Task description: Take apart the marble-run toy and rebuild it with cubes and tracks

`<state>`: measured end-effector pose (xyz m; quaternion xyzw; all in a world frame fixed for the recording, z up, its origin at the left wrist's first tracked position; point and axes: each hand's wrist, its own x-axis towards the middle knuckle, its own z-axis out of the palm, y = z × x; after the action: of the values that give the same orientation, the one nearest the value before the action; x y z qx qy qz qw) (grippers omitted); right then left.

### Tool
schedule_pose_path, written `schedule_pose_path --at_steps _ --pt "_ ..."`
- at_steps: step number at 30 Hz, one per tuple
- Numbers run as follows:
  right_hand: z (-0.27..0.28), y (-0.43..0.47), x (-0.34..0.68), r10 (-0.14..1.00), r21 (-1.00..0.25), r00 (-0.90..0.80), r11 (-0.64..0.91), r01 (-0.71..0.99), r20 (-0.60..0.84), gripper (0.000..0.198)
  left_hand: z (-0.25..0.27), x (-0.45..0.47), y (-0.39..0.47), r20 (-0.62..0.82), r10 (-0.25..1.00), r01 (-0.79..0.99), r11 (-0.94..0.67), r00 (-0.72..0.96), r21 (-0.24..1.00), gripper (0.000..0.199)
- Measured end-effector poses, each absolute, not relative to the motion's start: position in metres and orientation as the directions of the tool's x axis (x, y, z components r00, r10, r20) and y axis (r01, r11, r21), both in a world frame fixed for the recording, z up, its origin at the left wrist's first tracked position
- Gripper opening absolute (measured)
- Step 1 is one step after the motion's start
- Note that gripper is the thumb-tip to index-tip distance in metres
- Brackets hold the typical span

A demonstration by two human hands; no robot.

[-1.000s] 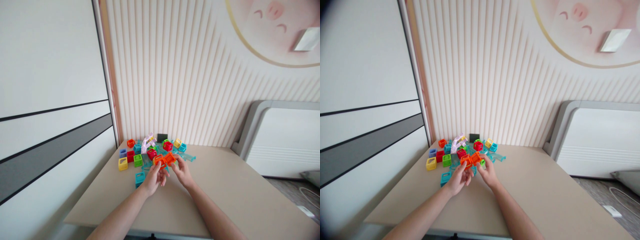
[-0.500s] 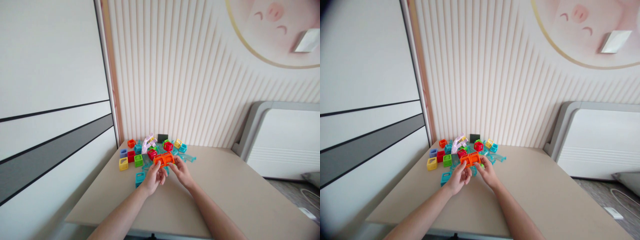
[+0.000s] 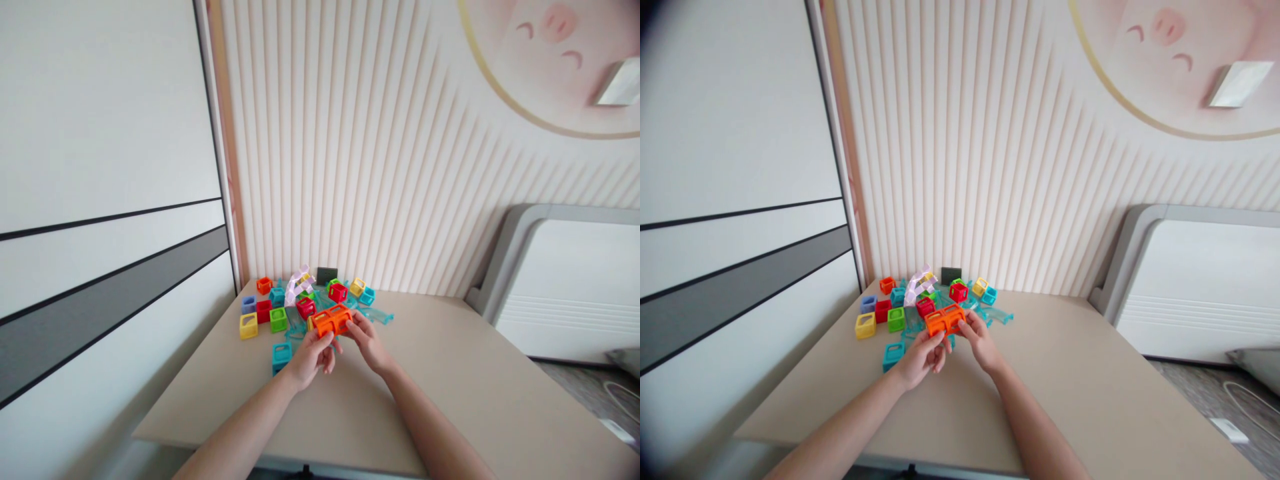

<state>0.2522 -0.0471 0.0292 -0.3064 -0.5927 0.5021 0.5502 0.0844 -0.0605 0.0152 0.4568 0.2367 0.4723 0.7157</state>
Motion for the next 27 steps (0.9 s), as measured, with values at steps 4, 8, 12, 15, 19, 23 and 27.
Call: schedule_pose_path --at_steps 4,8,12,15,19,23,27 --pt "0.031 -0.042 0.254 0.929 -0.935 -0.127 0.353 0.032 0.347 0.041 0.011 0.086 -0.06 0.093 0.905 -0.426 0.103 0.415 0.899 0.04" --pt "0.033 -0.041 0.255 0.959 -0.96 -0.074 0.276 0.05 0.272 0.049 0.011 0.087 -0.06 0.15 0.906 -0.457 0.053 0.397 0.888 0.048" --pt "0.04 -0.05 0.257 0.951 -0.962 -0.15 0.271 -0.018 0.271 0.046 0.016 0.086 -0.058 0.192 0.925 -0.545 0.02 0.329 0.838 0.058" --pt "0.041 -0.054 0.259 0.936 -0.968 -0.247 0.251 -0.025 0.249 0.047 0.016 0.084 -0.056 0.21 0.939 -0.527 -0.038 0.271 0.849 0.052" --pt "0.04 -0.052 0.261 0.939 -0.982 -0.298 0.188 0.021 0.173 0.055 0.011 0.08 -0.053 0.228 0.957 -0.408 -0.139 0.177 0.902 0.04" --pt "0.041 -0.05 0.258 0.946 -0.976 -0.255 0.216 0.038 0.199 0.043 0.012 0.08 -0.053 0.209 0.966 -0.325 -0.15 0.153 0.934 0.036" --pt "0.043 -0.052 0.255 0.928 -0.976 -0.306 0.215 -0.026 0.213 0.043 0.016 0.082 -0.055 0.204 0.968 -0.4 -0.131 0.147 0.907 0.052"
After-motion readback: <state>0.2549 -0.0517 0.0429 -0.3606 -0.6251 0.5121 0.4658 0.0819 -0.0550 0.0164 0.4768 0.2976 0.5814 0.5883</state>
